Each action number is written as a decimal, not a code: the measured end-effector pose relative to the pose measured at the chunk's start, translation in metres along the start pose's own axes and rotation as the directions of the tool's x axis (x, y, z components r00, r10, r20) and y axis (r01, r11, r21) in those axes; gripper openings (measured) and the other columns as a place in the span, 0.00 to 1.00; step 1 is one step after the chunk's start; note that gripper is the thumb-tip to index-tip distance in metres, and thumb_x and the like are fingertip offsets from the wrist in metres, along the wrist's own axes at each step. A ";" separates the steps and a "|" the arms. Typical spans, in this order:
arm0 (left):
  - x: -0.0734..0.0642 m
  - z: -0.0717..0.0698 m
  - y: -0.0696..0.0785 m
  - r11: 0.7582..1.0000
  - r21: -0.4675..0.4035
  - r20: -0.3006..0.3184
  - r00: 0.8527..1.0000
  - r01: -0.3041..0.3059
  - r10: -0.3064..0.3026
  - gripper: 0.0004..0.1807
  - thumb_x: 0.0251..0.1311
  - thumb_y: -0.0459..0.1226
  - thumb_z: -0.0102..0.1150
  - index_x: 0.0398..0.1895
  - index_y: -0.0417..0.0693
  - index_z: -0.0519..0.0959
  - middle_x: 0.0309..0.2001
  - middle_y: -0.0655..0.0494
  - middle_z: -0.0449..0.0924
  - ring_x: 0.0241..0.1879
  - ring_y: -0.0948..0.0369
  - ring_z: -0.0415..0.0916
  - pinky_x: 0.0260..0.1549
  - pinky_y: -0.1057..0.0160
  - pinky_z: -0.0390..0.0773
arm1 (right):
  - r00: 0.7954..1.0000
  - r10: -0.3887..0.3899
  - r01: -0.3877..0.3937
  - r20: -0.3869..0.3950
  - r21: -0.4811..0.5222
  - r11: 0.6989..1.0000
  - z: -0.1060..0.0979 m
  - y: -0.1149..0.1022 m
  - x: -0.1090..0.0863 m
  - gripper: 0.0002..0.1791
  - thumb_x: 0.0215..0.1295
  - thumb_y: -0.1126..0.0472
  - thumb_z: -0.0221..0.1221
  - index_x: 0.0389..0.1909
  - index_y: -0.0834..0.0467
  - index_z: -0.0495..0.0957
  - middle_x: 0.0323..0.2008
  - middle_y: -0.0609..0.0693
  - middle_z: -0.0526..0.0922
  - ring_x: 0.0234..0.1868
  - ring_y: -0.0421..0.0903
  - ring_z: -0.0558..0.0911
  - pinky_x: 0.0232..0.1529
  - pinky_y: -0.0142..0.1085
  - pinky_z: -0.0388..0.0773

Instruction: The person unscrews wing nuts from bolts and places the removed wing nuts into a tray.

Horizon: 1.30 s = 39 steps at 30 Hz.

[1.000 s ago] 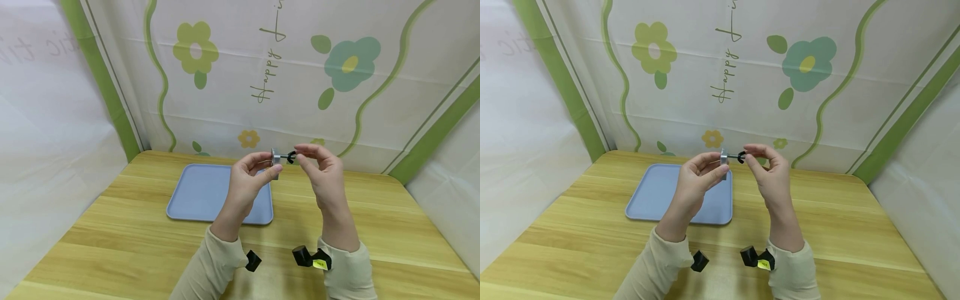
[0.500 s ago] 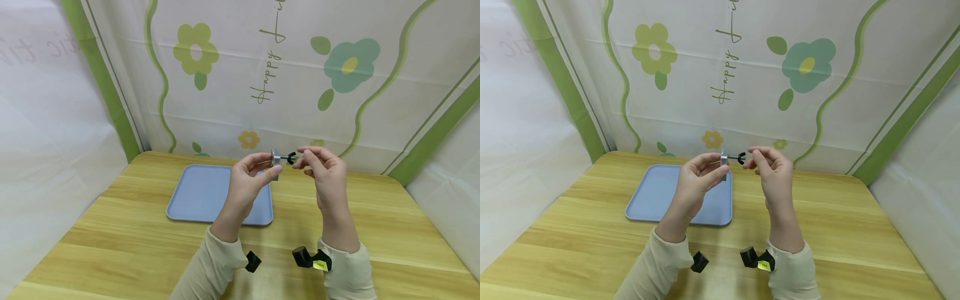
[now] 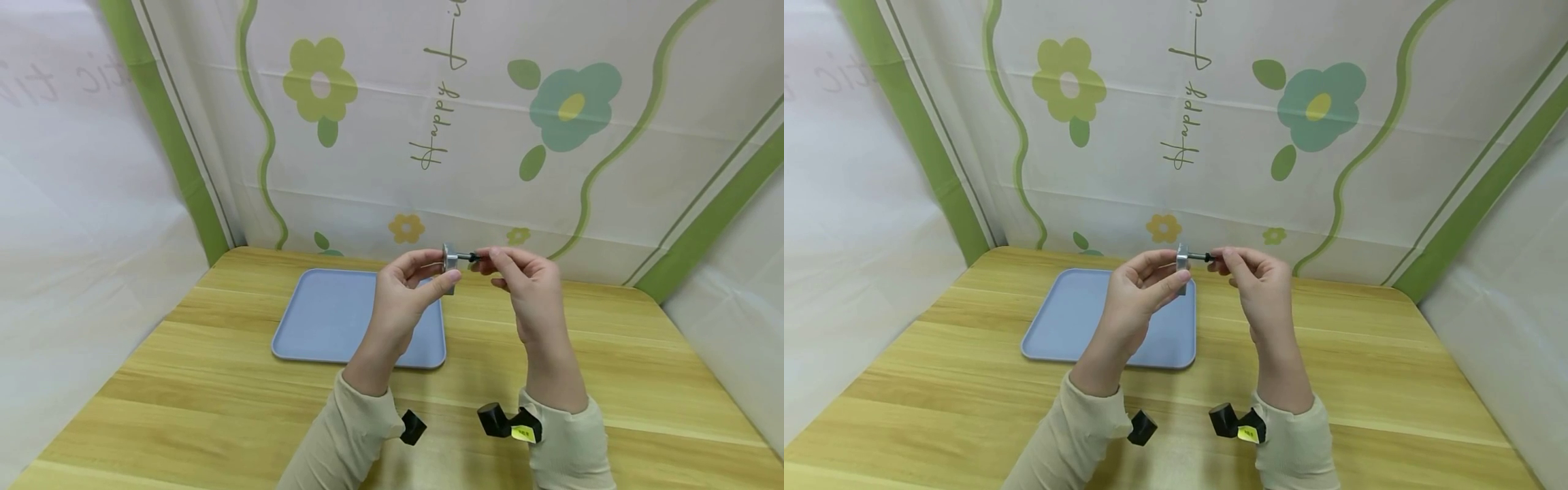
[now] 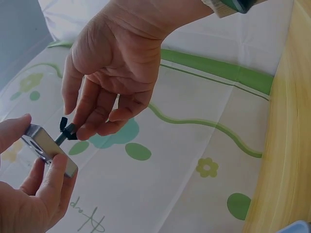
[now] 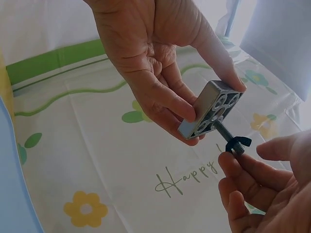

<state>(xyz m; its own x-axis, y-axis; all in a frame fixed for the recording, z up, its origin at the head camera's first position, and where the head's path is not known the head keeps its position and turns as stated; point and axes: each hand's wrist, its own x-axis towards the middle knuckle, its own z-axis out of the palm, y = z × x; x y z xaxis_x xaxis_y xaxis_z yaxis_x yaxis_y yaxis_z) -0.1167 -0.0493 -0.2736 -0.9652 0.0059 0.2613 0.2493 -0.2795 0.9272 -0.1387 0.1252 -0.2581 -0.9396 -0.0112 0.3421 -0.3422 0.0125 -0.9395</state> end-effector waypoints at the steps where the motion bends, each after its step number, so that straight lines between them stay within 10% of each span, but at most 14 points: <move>1: 0.000 0.000 0.000 1.000 0.002 -0.001 1.000 0.001 -0.001 0.18 0.58 0.28 0.68 0.52 0.38 0.80 0.47 0.54 0.81 0.49 0.61 0.80 0.46 0.64 0.83 | 1.000 -0.001 0.001 0.005 -0.008 1.000 0.000 0.000 0.000 0.10 0.72 0.56 0.59 0.33 0.48 0.88 0.26 0.38 0.86 0.37 0.39 0.81 0.37 0.31 0.75; 19: 0.000 -0.001 0.000 1.000 -0.002 0.005 1.000 0.001 -0.001 0.19 0.58 0.28 0.68 0.54 0.38 0.79 0.48 0.53 0.81 0.50 0.61 0.80 0.46 0.63 0.84 | 0.992 -0.105 0.109 0.072 -0.060 0.992 0.000 0.002 0.001 0.14 0.67 0.69 0.61 0.51 0.68 0.82 0.38 0.35 0.85 0.50 0.42 0.76 0.50 0.31 0.74; 39: 0.000 -0.001 0.000 1.000 0.003 0.009 1.000 0.008 -0.008 0.19 0.59 0.28 0.67 0.54 0.39 0.79 0.49 0.53 0.81 0.50 0.61 0.80 0.45 0.65 0.84 | 0.985 -0.164 0.165 0.046 -0.033 0.986 0.002 0.003 0.002 0.12 0.67 0.73 0.59 0.50 0.65 0.82 0.39 0.38 0.84 0.46 0.44 0.77 0.43 0.28 0.77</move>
<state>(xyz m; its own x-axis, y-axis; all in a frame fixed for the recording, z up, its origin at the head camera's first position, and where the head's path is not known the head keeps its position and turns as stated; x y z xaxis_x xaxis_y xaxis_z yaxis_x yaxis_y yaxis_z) -0.1169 -0.0499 -0.2735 -0.9663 0.0168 0.2567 0.2422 -0.2767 0.9299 -0.1415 0.1236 -0.2605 -0.8696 -0.0595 0.4902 -0.4929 0.0431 -0.8690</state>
